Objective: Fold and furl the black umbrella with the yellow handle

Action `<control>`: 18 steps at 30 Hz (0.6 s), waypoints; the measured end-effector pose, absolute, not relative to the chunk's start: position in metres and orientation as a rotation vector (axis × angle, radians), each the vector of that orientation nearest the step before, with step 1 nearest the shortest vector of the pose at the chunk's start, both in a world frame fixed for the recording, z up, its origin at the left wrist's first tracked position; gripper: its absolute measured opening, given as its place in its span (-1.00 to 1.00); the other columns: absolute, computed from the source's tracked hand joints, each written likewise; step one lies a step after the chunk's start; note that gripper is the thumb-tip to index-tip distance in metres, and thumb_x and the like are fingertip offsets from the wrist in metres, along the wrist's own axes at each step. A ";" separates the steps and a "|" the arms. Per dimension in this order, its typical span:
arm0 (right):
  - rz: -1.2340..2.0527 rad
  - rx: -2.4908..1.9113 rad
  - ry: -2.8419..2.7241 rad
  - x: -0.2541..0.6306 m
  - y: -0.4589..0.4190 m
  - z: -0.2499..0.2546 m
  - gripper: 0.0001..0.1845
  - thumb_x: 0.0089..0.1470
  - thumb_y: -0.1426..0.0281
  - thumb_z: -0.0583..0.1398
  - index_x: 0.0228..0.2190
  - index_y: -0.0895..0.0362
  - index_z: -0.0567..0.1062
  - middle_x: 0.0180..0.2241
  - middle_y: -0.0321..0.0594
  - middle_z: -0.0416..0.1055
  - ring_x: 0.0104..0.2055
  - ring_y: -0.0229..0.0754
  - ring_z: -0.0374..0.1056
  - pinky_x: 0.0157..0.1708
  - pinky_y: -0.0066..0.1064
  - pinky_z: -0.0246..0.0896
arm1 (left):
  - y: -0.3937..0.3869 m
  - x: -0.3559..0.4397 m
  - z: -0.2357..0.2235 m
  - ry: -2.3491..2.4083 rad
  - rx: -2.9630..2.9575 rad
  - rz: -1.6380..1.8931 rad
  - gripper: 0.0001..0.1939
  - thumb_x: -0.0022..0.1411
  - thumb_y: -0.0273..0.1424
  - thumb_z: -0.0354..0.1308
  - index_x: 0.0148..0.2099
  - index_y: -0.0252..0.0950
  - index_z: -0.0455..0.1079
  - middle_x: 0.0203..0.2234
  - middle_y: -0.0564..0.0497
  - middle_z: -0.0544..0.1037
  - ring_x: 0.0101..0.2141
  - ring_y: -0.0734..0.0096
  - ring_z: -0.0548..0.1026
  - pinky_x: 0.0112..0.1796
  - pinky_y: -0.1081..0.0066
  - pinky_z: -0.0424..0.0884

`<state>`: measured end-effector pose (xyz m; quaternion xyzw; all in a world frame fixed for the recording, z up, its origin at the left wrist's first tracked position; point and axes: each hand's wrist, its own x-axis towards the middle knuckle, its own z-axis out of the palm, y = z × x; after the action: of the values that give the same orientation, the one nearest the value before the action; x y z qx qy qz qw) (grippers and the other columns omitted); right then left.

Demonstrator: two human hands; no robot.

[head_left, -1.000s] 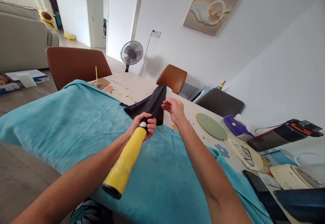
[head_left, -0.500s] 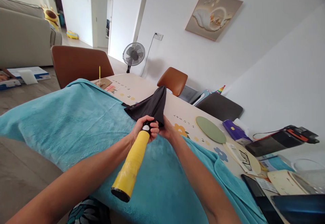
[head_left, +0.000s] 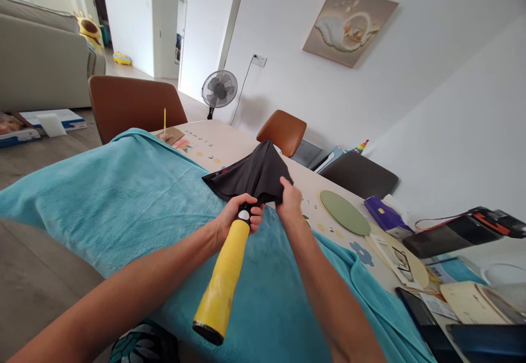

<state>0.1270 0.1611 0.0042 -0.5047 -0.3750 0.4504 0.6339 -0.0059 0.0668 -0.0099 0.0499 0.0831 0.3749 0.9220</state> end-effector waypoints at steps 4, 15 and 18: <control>0.747 -1.249 -1.013 0.160 0.154 0.023 -0.89 -0.21 0.35 0.23 -0.59 0.10 0.38 -0.75 -0.47 0.20 -0.75 -0.37 0.07 -0.84 -0.54 -0.02 | 0.065 0.002 -0.014 0.378 0.141 0.745 -0.85 0.01 -0.49 0.05 -0.30 -0.40 0.26 -0.70 0.17 0.21 -0.72 0.60 0.21 -0.72 0.57 0.17; 0.654 -1.437 -0.862 0.249 0.143 -0.016 -0.88 -0.23 0.39 0.22 -0.60 0.16 0.36 -0.57 -0.37 0.38 -0.46 -0.32 0.34 -0.60 -0.60 0.24 | 0.057 0.018 -0.026 0.708 0.277 0.761 -0.85 0.03 -0.49 0.05 -0.55 -0.32 0.18 -0.72 0.12 0.26 -0.72 0.61 0.25 -0.71 0.57 0.23; 0.724 -1.468 -0.881 0.254 0.150 -0.019 -0.87 -0.22 0.37 0.22 -0.55 0.14 0.36 -0.50 -0.34 0.42 -0.39 -0.29 0.38 -0.56 -0.57 0.26 | 0.057 0.018 -0.025 0.725 0.290 0.753 -0.85 0.01 -0.48 0.05 -0.57 -0.32 0.18 -0.73 0.11 0.26 -0.72 0.60 0.25 -0.71 0.56 0.24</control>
<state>0.2538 0.1501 -0.0187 -0.6328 -0.3797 0.3122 0.5982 0.0181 0.0573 -0.0249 0.1381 0.3449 0.3582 0.8565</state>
